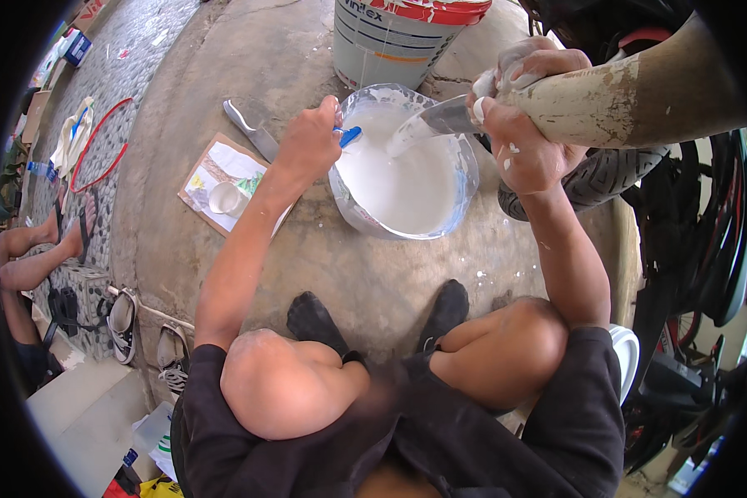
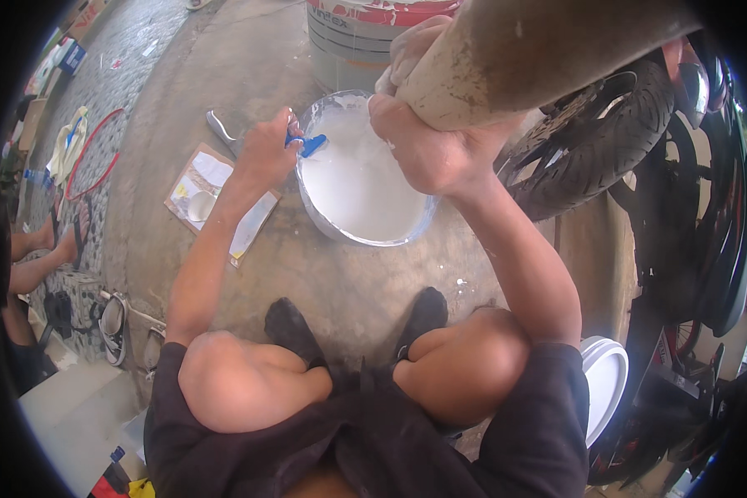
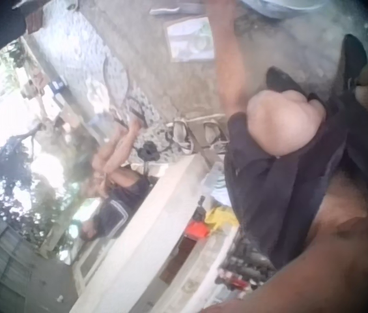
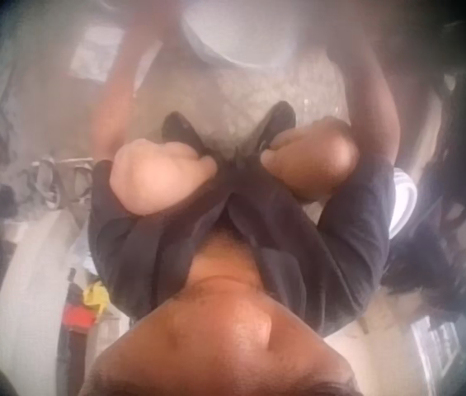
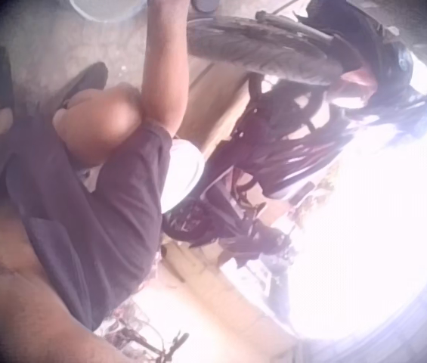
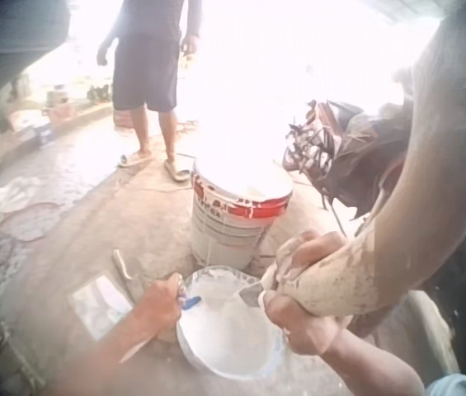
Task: The person sits on the ground and uses a paintbrush to stir white paint in a bucket. Another person pours more white paint from a larger bucket into the smaller one. The person continues to stir the paint thoroughly.
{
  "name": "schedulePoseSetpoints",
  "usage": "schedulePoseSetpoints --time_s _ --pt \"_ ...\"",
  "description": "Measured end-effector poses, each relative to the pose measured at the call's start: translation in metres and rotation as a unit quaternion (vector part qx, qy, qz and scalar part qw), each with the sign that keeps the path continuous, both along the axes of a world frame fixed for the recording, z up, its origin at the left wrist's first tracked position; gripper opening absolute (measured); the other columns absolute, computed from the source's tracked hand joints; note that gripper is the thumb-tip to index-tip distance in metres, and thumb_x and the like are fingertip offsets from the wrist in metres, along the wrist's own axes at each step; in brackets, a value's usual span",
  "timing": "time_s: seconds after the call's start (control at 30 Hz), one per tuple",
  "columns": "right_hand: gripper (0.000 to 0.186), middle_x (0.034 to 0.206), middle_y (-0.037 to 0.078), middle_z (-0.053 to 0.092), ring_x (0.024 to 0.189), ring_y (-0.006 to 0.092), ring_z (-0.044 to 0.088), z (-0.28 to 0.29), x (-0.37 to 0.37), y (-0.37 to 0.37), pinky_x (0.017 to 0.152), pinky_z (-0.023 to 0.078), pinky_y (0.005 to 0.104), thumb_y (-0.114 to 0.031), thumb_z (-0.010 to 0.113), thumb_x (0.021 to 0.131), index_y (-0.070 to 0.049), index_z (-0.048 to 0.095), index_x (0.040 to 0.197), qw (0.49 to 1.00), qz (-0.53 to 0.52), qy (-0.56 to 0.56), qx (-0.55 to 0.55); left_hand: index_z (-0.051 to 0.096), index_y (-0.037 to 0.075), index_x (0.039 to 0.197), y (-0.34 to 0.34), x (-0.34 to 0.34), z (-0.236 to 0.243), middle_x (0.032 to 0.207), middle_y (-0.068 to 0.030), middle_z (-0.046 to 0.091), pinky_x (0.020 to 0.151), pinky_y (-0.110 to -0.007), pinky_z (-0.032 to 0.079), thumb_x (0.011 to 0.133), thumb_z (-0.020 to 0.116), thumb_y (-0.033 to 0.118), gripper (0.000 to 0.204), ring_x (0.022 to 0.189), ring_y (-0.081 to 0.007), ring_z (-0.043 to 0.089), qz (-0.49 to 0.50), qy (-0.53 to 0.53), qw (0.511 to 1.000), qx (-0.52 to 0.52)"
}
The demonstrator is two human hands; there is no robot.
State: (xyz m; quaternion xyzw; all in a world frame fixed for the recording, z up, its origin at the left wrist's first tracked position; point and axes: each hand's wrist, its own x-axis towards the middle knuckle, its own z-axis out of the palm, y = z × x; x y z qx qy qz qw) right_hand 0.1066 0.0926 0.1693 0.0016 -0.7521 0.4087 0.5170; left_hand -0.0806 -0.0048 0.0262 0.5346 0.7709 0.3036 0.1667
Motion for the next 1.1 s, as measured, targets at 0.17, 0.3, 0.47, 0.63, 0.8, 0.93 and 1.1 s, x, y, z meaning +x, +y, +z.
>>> schedulePoseSetpoints --time_s 0.17,0.3,0.47,0.63,0.8,0.93,1.1 --pt "0.021 0.086 0.013 0.042 0.066 0.0210 0.049 0.017 0.008 -0.003 0.047 0.049 0.0317 0.005 0.050 0.061 0.002 0.047 0.081 0.984 0.131 -0.032 -0.117 0.051 0.000 0.094 -0.002 -0.006 -0.002 0.084 -0.0157 0.066 0.074 -0.043 0.048 0.075 0.063 0.003 0.023 0.084 -0.0358 0.063 0.011 0.020 1.000 0.006" --pt "0.014 0.086 0.012 0.043 0.066 0.0215 0.050 0.016 0.009 0.005 0.049 0.048 0.0296 0.006 0.049 0.059 0.005 0.052 0.073 0.997 0.053 -0.002 -0.058 0.051 0.000 0.093 0.000 -0.002 0.004 0.084 -0.0155 0.066 0.074 -0.043 0.048 0.075 0.063 0.004 0.022 0.084 -0.0354 0.063 0.012 0.032 0.999 -0.017" --pt "0.026 0.080 0.007 0.047 0.071 0.0191 0.051 0.004 -0.002 0.011 0.057 0.046 0.0300 0.009 0.057 0.052 0.000 0.051 0.076 0.996 0.015 0.021 0.082 0.052 -0.001 0.092 0.000 -0.003 0.000 0.083 -0.0154 0.066 0.074 -0.043 0.048 0.075 0.063 0.003 0.021 0.084 -0.0348 0.063 0.004 0.032 0.999 0.001" --pt "0.030 0.082 0.010 0.044 0.062 0.0197 0.052 0.008 0.003 0.000 0.057 0.046 0.0333 0.005 0.051 0.056 -0.002 0.045 0.085 0.991 0.117 -0.023 -0.066 0.051 -0.001 0.091 0.000 -0.001 0.002 0.084 -0.0150 0.066 0.074 -0.042 0.048 0.075 0.063 0.004 0.021 0.084 -0.0342 0.063 0.011 0.028 1.000 -0.005" --pt "0.029 0.078 0.011 0.044 0.057 0.0189 0.051 0.033 0.024 -0.008 0.055 0.045 0.0322 0.003 0.050 0.058 -0.001 0.044 0.086 0.986 0.070 -0.071 -0.130 0.051 -0.001 0.091 -0.001 -0.003 0.000 0.081 -0.0156 0.065 0.072 -0.043 0.048 0.075 0.062 0.003 0.019 0.082 -0.0355 0.063 -0.005 0.052 0.999 0.003" --pt "0.028 0.074 0.010 0.049 0.060 0.0175 0.050 0.047 0.052 -0.007 0.051 0.044 0.0271 0.006 0.055 0.054 0.000 0.048 0.081 0.994 0.021 -0.044 -0.099 0.049 -0.002 0.091 0.011 0.003 -0.007 0.077 -0.0203 0.063 0.069 -0.046 0.048 0.074 0.059 0.000 0.019 0.078 -0.0395 0.061 -0.094 0.102 0.990 0.006" --pt "0.032 0.078 0.011 0.042 0.057 0.0179 0.049 0.044 0.062 -0.008 0.057 0.047 0.0326 0.000 0.052 0.055 -0.002 0.044 0.086 0.995 -0.025 -0.071 -0.062 0.049 -0.002 0.091 0.036 0.014 -0.025 0.078 -0.0219 0.062 0.069 -0.046 0.048 0.073 0.058 -0.003 0.021 0.078 -0.0402 0.060 -0.218 0.119 0.968 -0.026"
